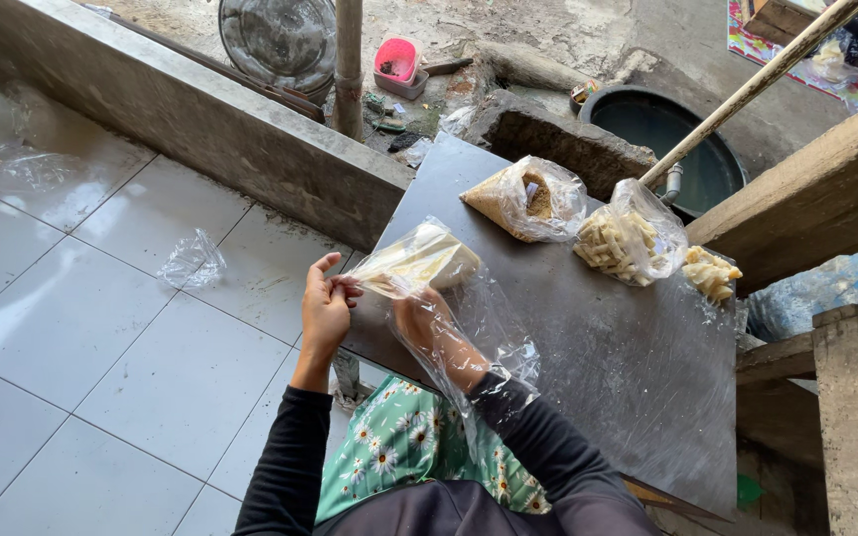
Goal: The person fills triangular dough wrappers with a mixture from a plastic bag, folds them into parcels, and then peels and stacks several large triangular dough sheets by hand on a table.
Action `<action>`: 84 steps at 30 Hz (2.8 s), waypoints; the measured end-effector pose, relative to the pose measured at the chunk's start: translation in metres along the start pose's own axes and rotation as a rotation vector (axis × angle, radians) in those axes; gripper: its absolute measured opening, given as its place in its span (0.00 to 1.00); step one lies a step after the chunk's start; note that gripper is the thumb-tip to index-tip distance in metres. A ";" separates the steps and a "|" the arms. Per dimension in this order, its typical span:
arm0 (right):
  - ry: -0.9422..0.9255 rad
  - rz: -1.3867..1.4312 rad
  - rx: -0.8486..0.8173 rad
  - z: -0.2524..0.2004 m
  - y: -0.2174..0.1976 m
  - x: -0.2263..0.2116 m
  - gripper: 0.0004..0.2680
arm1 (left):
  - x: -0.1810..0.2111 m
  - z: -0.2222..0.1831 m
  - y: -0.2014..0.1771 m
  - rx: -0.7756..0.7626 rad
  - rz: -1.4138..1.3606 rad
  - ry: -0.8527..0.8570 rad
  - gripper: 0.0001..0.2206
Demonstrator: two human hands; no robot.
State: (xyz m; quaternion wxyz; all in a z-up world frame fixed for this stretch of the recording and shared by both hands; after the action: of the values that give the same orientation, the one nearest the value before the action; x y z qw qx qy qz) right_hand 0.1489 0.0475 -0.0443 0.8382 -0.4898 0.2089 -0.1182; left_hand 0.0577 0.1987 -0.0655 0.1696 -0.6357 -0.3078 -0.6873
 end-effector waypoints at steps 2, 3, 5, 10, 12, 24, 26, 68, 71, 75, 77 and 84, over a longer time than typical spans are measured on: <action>-0.019 0.075 0.047 -0.010 -0.017 0.000 0.10 | 0.004 -0.001 0.000 -0.004 -0.045 0.024 0.18; -0.047 0.138 0.104 -0.023 -0.032 -0.001 0.10 | 0.007 -0.001 0.000 -0.007 -0.067 0.035 0.18; -0.030 0.261 0.164 -0.042 -0.060 -0.004 0.10 | 0.014 -0.005 0.002 0.008 -0.020 0.019 0.18; 0.444 0.546 0.241 -0.103 -0.107 -0.008 0.10 | 0.042 -0.041 0.011 0.054 0.388 0.620 0.37; 0.551 0.906 0.317 -0.134 -0.121 0.005 0.13 | 0.049 -0.065 0.022 -0.194 0.688 0.993 0.53; 1.073 1.602 0.856 -0.337 -0.171 0.075 0.12 | 0.012 -0.122 0.167 -0.740 1.123 1.034 0.47; 1.059 1.628 0.849 -0.346 -0.171 0.076 0.12 | 0.002 -0.114 0.183 -0.773 0.955 0.821 0.31; 0.475 0.397 -0.064 -0.026 -0.087 0.087 0.14 | 0.055 -0.074 0.065 -0.078 0.747 0.641 0.32; 0.267 0.160 0.134 -0.030 -0.111 0.073 0.10 | 0.053 -0.075 0.075 -0.170 0.747 0.648 0.31; 0.269 0.178 0.115 -0.027 -0.131 0.065 0.04 | 0.052 -0.078 0.080 -0.151 0.847 0.509 0.31; 0.322 0.295 0.074 -0.024 -0.132 0.062 0.04 | 0.054 -0.082 0.078 -0.129 0.868 0.425 0.31; 0.168 0.112 0.211 -0.020 -0.127 0.044 0.04 | 0.065 -0.090 0.080 -0.060 0.581 0.552 0.31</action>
State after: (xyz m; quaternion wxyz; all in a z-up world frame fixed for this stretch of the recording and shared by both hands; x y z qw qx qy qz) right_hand 0.1789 -0.0482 0.0476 0.8699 -0.3747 0.2916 -0.1333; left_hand 0.0297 0.0918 0.0141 0.4145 -0.4923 -0.0379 -0.7645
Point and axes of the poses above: each hand's wrist, its own z-axis towards the middle knuckle, its own y-axis out of the palm, x = y × z, the point moved 1 cm from there along z, towards the middle knuckle, and after that the axes turned 6 degrees about -z, right-handed, at the moved point
